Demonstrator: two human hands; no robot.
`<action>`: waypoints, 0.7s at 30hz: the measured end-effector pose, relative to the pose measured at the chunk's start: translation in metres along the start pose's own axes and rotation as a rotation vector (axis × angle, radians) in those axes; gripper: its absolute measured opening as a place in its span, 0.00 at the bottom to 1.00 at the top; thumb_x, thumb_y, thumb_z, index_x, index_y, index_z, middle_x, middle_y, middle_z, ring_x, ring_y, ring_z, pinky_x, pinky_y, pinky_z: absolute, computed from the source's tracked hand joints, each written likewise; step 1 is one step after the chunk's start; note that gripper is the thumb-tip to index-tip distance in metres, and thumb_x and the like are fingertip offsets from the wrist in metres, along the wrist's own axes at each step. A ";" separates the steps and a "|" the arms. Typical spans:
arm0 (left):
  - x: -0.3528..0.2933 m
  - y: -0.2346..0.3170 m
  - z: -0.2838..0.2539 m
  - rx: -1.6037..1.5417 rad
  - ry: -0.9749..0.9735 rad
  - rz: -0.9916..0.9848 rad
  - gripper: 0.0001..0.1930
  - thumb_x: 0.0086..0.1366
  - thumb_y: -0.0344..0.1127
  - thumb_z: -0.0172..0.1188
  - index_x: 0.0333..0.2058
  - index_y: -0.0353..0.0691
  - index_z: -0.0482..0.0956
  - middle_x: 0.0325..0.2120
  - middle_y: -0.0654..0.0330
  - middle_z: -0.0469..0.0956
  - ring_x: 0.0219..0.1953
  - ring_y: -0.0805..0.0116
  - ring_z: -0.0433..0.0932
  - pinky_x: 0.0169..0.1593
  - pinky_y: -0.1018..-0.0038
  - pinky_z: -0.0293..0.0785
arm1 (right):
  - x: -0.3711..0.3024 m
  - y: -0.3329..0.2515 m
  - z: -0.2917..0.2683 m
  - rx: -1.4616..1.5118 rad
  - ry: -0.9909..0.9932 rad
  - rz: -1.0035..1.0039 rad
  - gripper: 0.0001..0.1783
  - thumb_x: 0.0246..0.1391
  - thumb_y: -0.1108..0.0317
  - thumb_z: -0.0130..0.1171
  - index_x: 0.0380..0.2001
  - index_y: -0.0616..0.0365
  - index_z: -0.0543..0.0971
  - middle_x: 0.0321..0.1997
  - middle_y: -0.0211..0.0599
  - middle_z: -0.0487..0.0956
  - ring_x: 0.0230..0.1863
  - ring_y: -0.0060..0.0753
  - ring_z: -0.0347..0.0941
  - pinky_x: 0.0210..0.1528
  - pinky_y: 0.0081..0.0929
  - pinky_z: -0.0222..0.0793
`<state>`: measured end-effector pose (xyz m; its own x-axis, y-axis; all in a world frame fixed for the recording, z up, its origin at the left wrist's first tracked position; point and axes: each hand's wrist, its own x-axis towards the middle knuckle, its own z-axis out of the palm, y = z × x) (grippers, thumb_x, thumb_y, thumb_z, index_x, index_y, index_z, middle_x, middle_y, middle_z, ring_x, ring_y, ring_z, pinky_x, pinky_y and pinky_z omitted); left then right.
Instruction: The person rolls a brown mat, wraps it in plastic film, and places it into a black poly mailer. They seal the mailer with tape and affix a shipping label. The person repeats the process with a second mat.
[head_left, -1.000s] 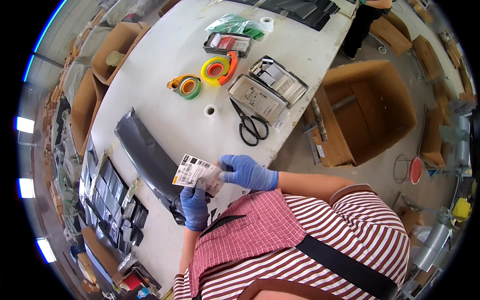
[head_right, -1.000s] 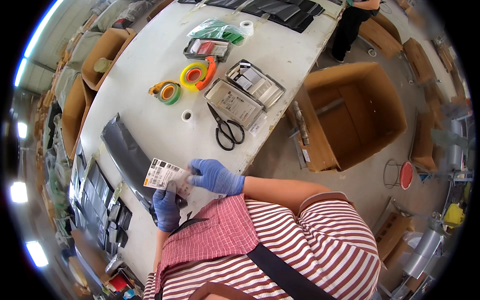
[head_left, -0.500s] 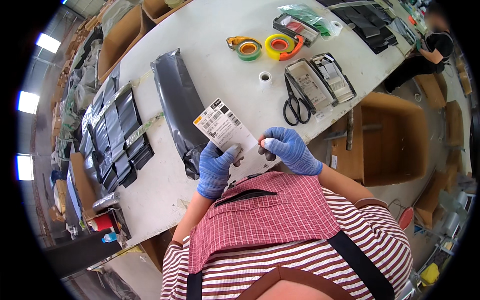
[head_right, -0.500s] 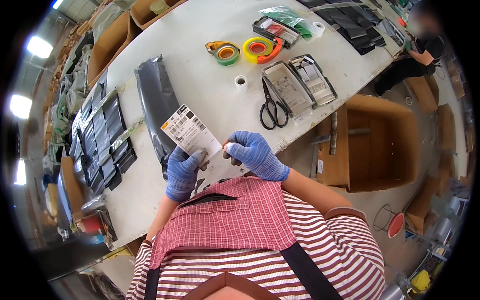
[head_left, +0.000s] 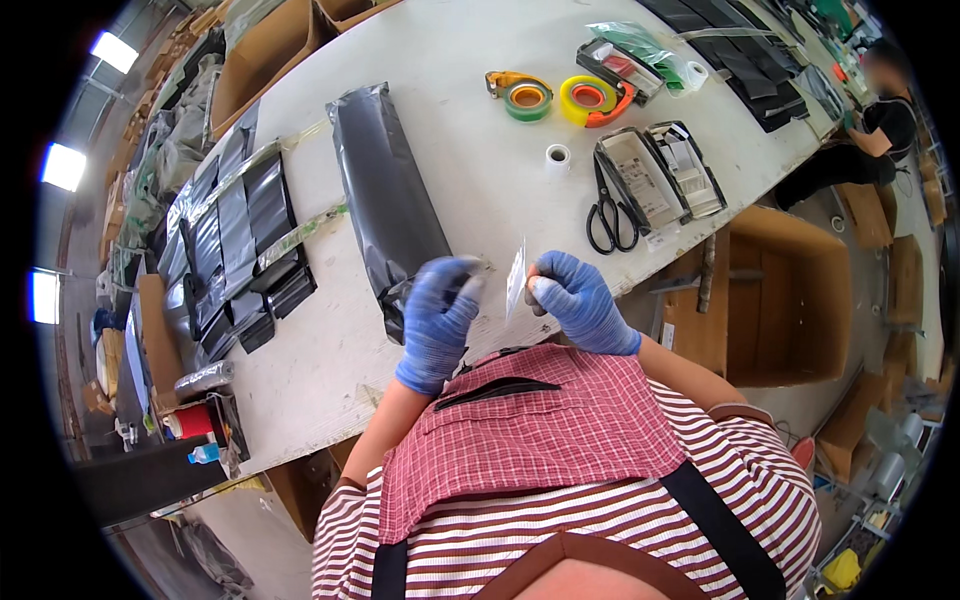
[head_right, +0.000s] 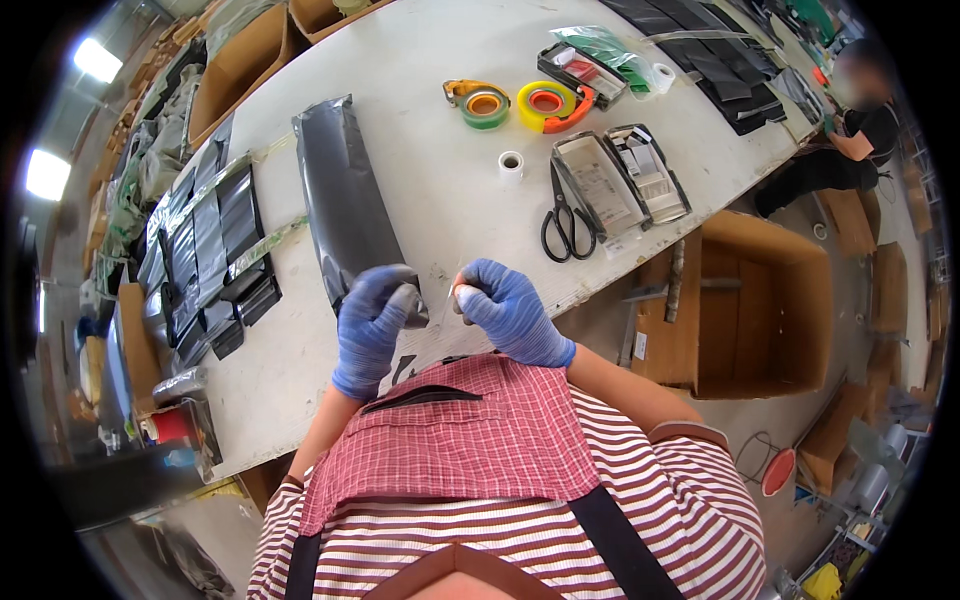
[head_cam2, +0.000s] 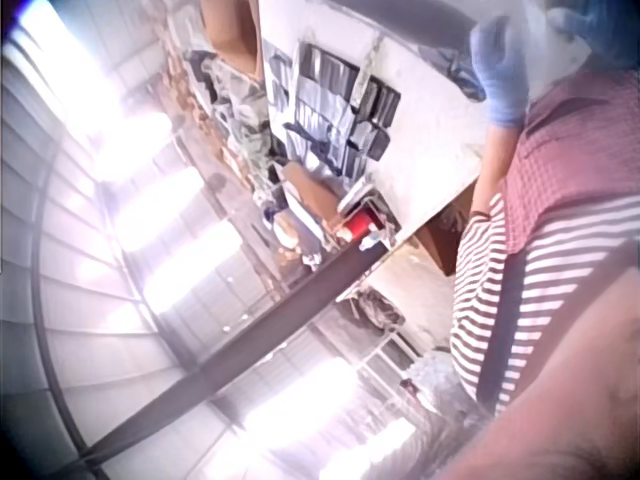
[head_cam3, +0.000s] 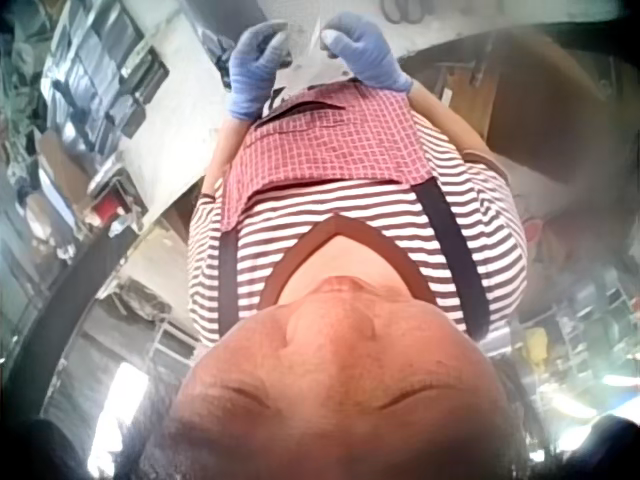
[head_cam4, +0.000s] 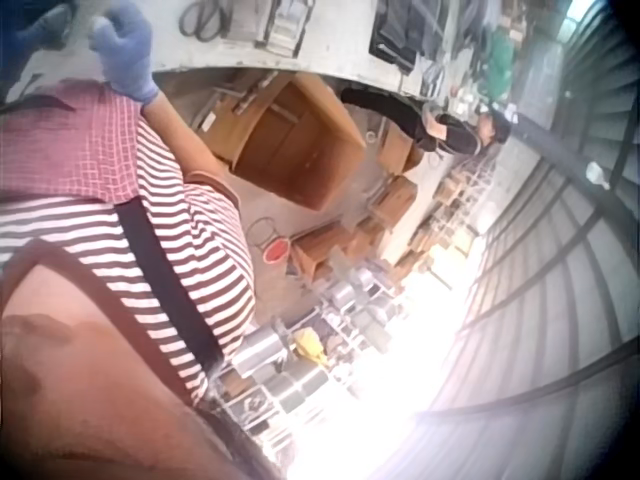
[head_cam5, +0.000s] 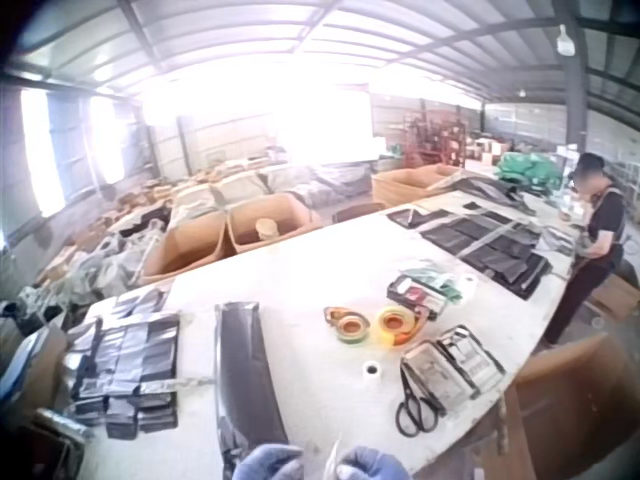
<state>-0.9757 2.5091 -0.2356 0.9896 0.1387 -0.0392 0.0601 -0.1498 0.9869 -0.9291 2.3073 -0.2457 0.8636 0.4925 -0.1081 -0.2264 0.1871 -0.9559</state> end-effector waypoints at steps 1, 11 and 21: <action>-0.004 0.011 0.002 -0.264 -0.139 -0.164 0.17 0.63 0.32 0.63 0.49 0.33 0.75 0.40 0.59 0.76 0.38 0.74 0.75 0.42 0.78 0.75 | 0.002 0.003 0.005 -0.082 -0.009 -0.044 0.07 0.59 0.70 0.53 0.34 0.62 0.76 0.28 0.31 0.76 0.27 0.17 0.71 0.32 0.18 0.71; 0.001 -0.004 -0.026 -0.455 -0.149 -0.488 0.13 0.66 0.37 0.58 0.42 0.32 0.77 0.31 0.57 0.79 0.31 0.71 0.79 0.31 0.77 0.80 | 0.006 0.011 0.019 -0.378 0.043 -0.158 0.03 0.55 0.73 0.54 0.30 0.61 0.76 0.23 0.25 0.71 0.23 0.14 0.64 0.26 0.17 0.64; 0.048 -0.006 -0.089 -0.701 0.163 -0.411 0.09 0.66 0.32 0.53 0.42 0.34 0.73 0.33 0.52 0.78 0.32 0.61 0.81 0.33 0.66 0.84 | -0.023 0.052 -0.089 -0.862 0.493 -0.004 0.07 0.51 0.67 0.58 0.28 0.60 0.76 0.19 0.33 0.69 0.23 0.21 0.65 0.27 0.24 0.65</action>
<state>-0.9403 2.6038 -0.2297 0.8716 0.1978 -0.4484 0.2641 0.5811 0.7698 -0.9201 2.2297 -0.3171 0.9987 0.0479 -0.0190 0.0129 -0.5905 -0.8069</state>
